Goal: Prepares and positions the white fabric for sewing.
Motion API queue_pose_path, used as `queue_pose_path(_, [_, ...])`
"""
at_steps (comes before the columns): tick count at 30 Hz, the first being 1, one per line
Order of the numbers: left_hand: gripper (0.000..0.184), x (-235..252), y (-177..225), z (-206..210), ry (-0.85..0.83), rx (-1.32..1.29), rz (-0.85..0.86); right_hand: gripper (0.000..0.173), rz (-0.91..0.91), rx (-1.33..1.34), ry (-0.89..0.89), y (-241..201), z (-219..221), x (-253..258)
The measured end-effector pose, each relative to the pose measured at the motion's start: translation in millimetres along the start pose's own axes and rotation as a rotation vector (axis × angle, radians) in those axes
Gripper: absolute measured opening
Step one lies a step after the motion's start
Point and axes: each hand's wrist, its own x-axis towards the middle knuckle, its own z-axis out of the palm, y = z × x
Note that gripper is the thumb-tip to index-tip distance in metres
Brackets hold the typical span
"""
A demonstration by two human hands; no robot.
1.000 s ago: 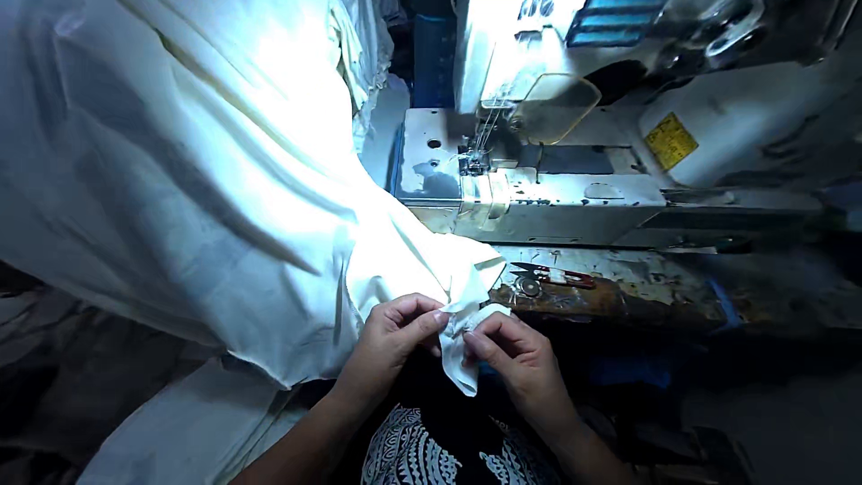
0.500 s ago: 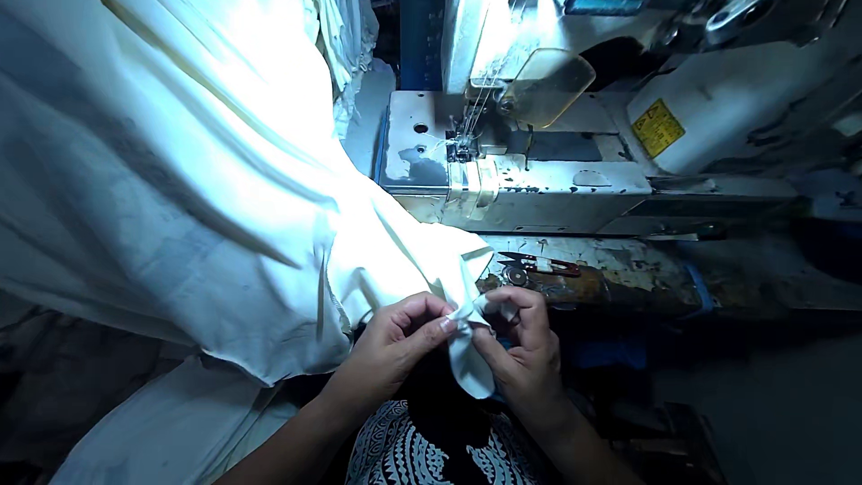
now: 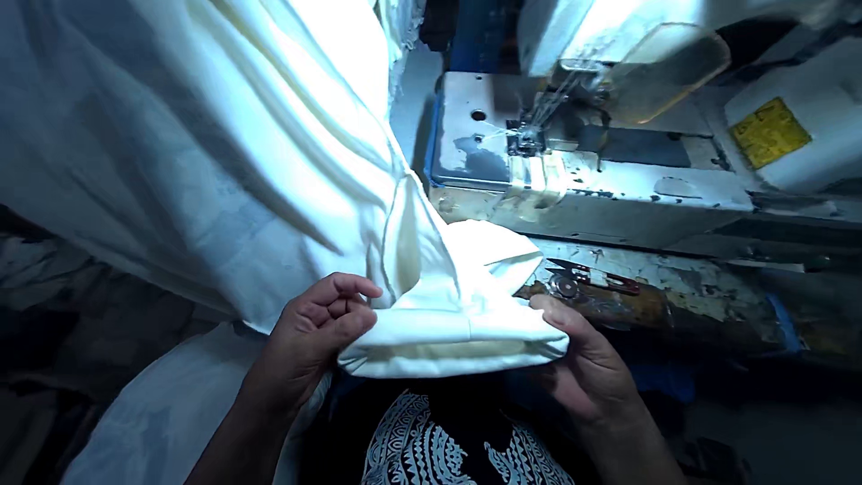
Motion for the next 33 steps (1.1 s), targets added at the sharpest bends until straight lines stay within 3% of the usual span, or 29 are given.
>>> queue_pose_path(1, [0.015,0.2,0.7,-2.1,0.011,0.018,0.034,0.002,-0.041,-0.056,-0.044,-2.0,-0.3,1.0])
queue_pose_path(5, [0.010,0.8,-0.6,-8.3,-0.091,0.151,0.221,0.022,-0.331,-0.453,-0.108,-8.2,8.8,-9.7])
queue_pose_path(8, [0.017,-4.1,1.1,-2.4,-0.074,0.387,0.369,0.032,-0.618,-0.984,-0.010,-3.6,19.8,-19.3])
queue_pose_path(10, [0.021,-10.5,2.2,2.9,-0.014,0.556,0.487,0.031,-0.762,-1.173,0.060,1.1,22.0,-21.0])
queue_pose_path(15, [0.014,-19.3,4.3,9.6,0.138,0.765,0.789,0.015,-0.887,-1.321,0.096,4.4,22.5,-22.6])
queue_pose_path(18, [0.017,-3.4,3.7,10.4,0.181,0.781,0.755,0.016,-0.885,-1.376,0.085,0.8,19.2,-14.1])
queue_pose_path(21, [0.014,23.6,33.9,37.4,0.109,0.339,0.454,0.026,-0.919,-1.350,0.045,-17.4,29.6,-6.0])
queue_pose_path(22, [0.017,31.9,53.3,50.3,0.078,0.324,0.433,0.026,-0.928,-1.316,0.029,-26.8,36.5,-3.4])
queue_pose_path(24, [0.014,55.4,88.9,71.7,0.039,0.562,0.607,0.024,-0.884,-1.157,0.017,-41.7,45.3,7.2])
queue_pose_path(26, [0.011,108.5,102.8,84.0,0.006,0.834,0.853,0.019,-0.709,-0.876,0.044,-45.5,41.2,28.0])
queue_pose_path(27, [0.011,139.9,98.4,84.6,-0.006,0.970,0.831,0.023,-0.586,-0.730,0.076,-43.2,34.9,39.2])
queue_pose_path(30, [0.014,211.5,66.4,88.6,-0.215,1.234,0.481,0.028,-0.329,-0.540,0.171,-30.2,14.5,62.7])
queue_pose_path(33, [0.018,250.6,44.1,107.4,-0.267,1.252,0.525,0.031,-0.331,-0.479,0.181,-26.5,5.1,77.2])
